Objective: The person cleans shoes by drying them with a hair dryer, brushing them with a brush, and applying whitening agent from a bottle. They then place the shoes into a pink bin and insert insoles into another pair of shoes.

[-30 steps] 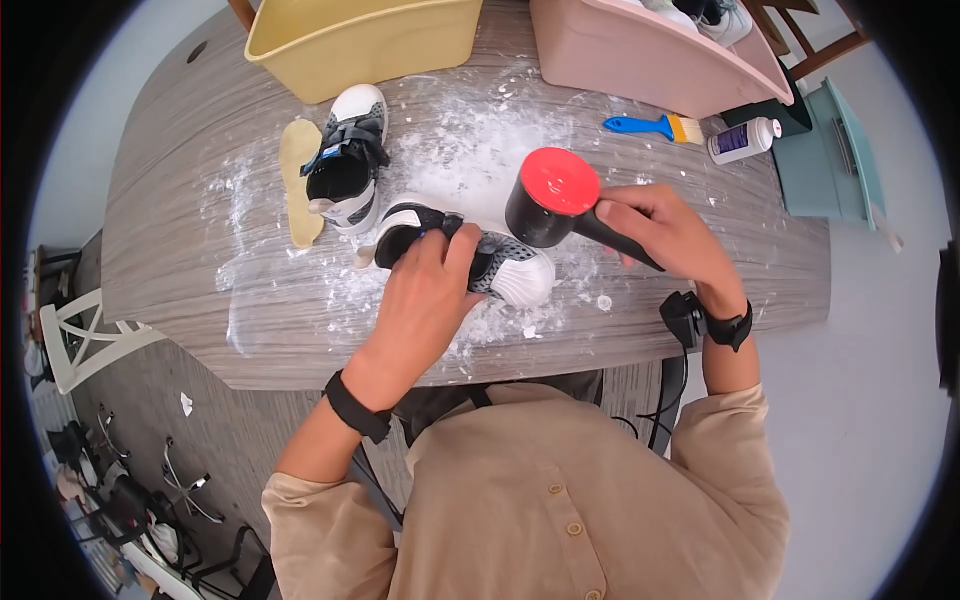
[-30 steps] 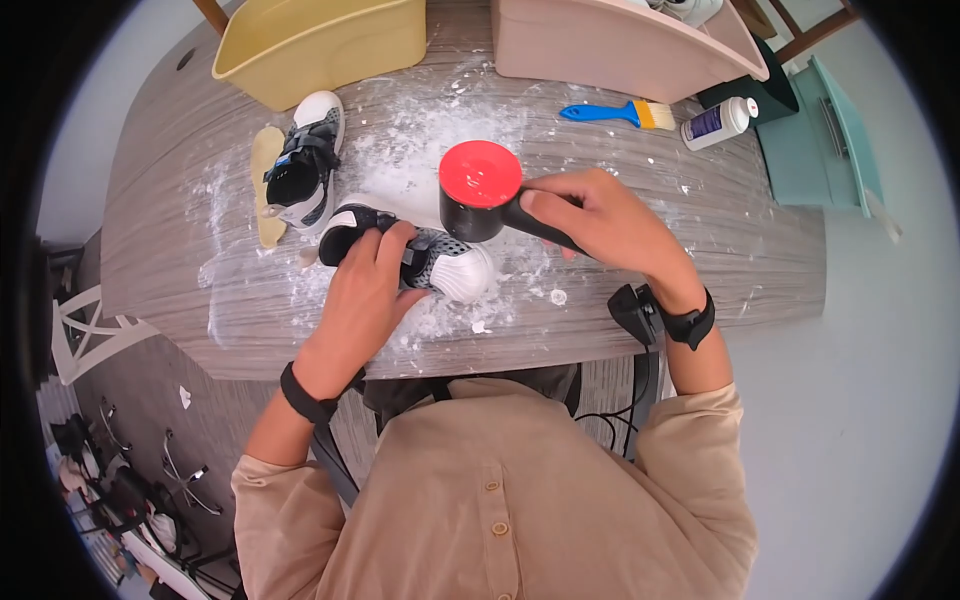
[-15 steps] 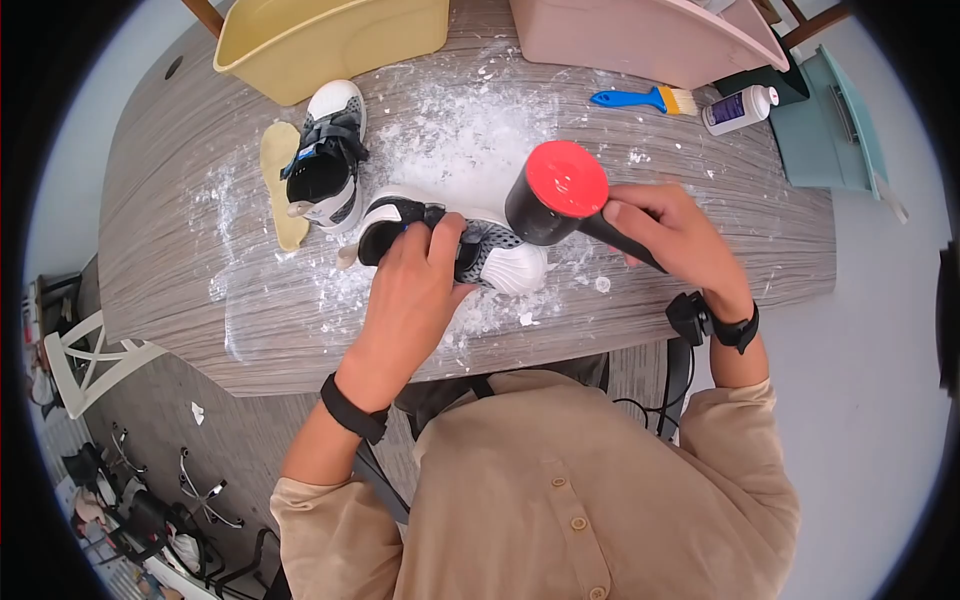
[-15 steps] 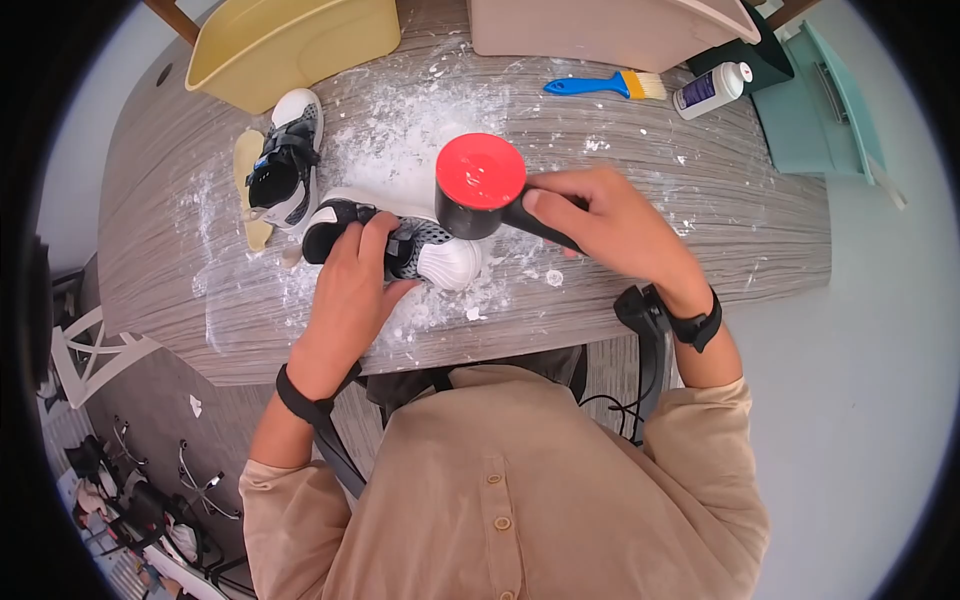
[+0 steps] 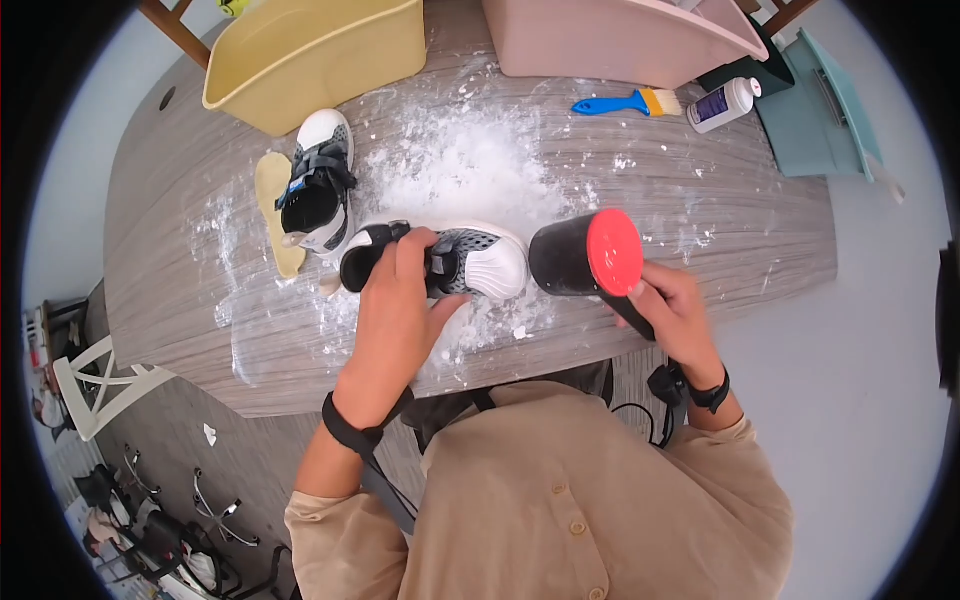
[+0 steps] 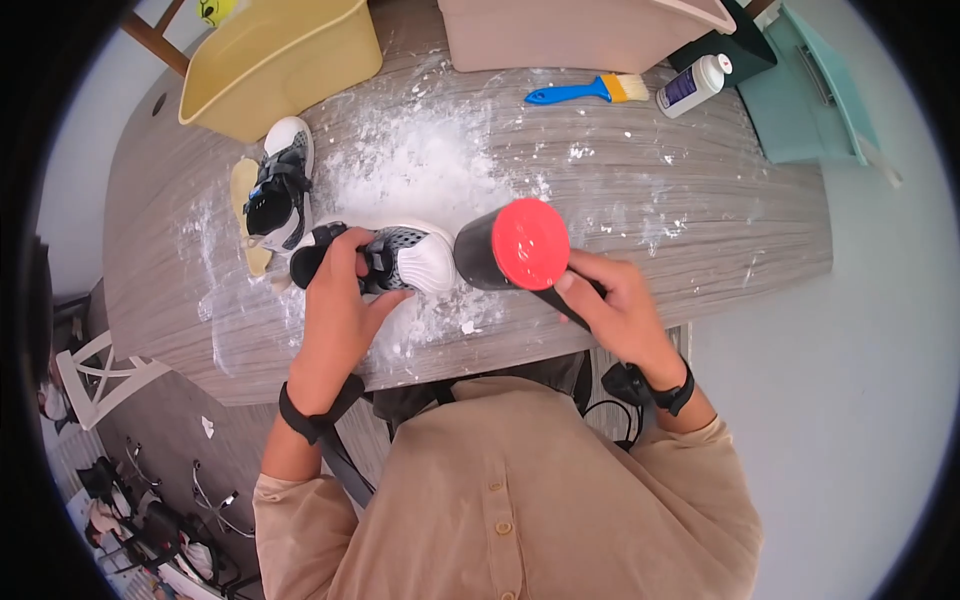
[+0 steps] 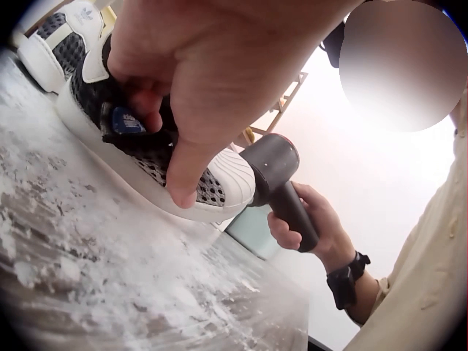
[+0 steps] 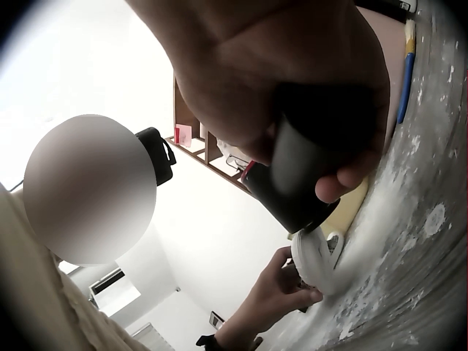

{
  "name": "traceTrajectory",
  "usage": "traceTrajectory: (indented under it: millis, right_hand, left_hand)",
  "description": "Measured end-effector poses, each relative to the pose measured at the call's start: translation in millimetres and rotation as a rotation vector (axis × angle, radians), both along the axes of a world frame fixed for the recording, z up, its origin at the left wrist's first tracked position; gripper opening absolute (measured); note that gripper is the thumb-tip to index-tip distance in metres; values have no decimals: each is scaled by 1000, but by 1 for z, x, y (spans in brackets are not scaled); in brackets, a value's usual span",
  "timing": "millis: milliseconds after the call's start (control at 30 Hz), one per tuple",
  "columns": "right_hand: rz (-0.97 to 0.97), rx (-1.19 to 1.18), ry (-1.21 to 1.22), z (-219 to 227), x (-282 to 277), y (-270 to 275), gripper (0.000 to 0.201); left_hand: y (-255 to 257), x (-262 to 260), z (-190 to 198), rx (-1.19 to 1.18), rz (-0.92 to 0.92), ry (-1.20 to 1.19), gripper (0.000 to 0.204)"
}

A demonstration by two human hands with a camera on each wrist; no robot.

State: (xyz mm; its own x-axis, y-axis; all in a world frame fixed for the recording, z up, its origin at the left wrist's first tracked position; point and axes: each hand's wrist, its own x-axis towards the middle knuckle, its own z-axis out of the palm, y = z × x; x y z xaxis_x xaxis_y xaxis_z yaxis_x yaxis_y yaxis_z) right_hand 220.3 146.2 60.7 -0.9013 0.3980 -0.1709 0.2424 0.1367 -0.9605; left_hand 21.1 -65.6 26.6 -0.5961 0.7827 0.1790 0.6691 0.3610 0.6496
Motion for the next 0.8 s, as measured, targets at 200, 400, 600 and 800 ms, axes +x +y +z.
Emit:
traceTrajectory:
  millis: [200, 400, 600, 800]
  right_hand:
    - [-75, -26, 76, 0, 3, -7, 28]
    - [-73, -29, 109, 2, -1, -9, 29]
    - [-85, 1, 136, 2, -7, -5, 30]
    - [-102, -10, 110, 7, -15, -6, 31]
  left_hand:
    - [2, 3, 16, -9, 68, -201, 69]
    - [2, 2, 23, 5, 120, -292, 70]
    - [3, 6, 23, 10, 122, -287, 68]
    - [1, 5, 27, -3, 94, -270, 66]
